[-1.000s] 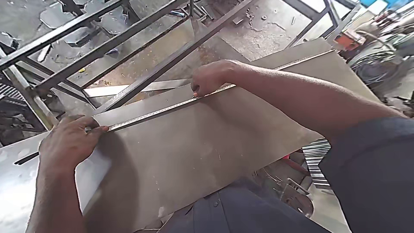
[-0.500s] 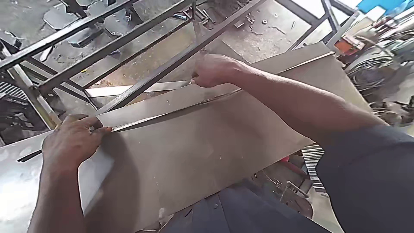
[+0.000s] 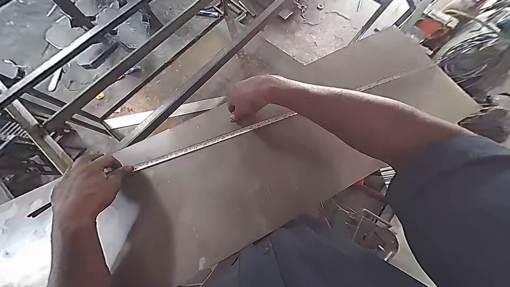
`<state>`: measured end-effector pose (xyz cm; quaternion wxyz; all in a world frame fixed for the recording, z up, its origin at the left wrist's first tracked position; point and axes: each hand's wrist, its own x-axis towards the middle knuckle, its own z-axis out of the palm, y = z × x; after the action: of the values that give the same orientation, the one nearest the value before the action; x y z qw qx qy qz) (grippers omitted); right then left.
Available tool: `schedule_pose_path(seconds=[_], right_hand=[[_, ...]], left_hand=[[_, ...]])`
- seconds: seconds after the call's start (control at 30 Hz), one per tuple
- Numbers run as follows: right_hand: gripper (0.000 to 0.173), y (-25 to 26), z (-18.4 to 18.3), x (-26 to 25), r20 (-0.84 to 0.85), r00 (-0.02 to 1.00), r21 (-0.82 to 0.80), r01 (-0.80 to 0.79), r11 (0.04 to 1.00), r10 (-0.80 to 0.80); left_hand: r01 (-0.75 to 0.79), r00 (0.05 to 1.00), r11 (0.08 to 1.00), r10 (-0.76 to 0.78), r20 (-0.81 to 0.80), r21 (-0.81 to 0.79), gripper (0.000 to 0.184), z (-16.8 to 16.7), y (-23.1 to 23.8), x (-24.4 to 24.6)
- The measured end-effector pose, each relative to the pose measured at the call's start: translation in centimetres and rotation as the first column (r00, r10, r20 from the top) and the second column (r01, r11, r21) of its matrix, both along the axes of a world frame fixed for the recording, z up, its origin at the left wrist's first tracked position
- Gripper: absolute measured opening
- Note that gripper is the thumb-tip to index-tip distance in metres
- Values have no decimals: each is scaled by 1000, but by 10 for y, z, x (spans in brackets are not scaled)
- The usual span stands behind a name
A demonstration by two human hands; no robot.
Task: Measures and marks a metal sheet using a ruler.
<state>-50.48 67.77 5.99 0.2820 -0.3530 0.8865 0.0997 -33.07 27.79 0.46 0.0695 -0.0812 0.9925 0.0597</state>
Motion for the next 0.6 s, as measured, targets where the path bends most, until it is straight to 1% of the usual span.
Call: schedule_pose_path(seconds=[0.17,0.4,0.47,0.53,0.6], right_hand=[[34,0,-2,-3,4,1000,7,22,1000,-22],[33,-4,1,1,-1,1000,24,31,999,-31],[32,-9,0,4,-20,998,40,62,997,-61],[31,-20,2,13,-100,987,33,130,991,-126],[27,-23,19,18,-257,934,-69,240,968,-250]], left_hand=[[-52,998,999,52,41,2,33,8,6,0],[-37,999,999,37,34,0,33,4,2,-1],[-42,999,999,41,32,8,33,4,3,-1],[-37,999,999,37,30,4,34,5,3,1],[-44,999,999,44,23,4,35,5,5,1]])
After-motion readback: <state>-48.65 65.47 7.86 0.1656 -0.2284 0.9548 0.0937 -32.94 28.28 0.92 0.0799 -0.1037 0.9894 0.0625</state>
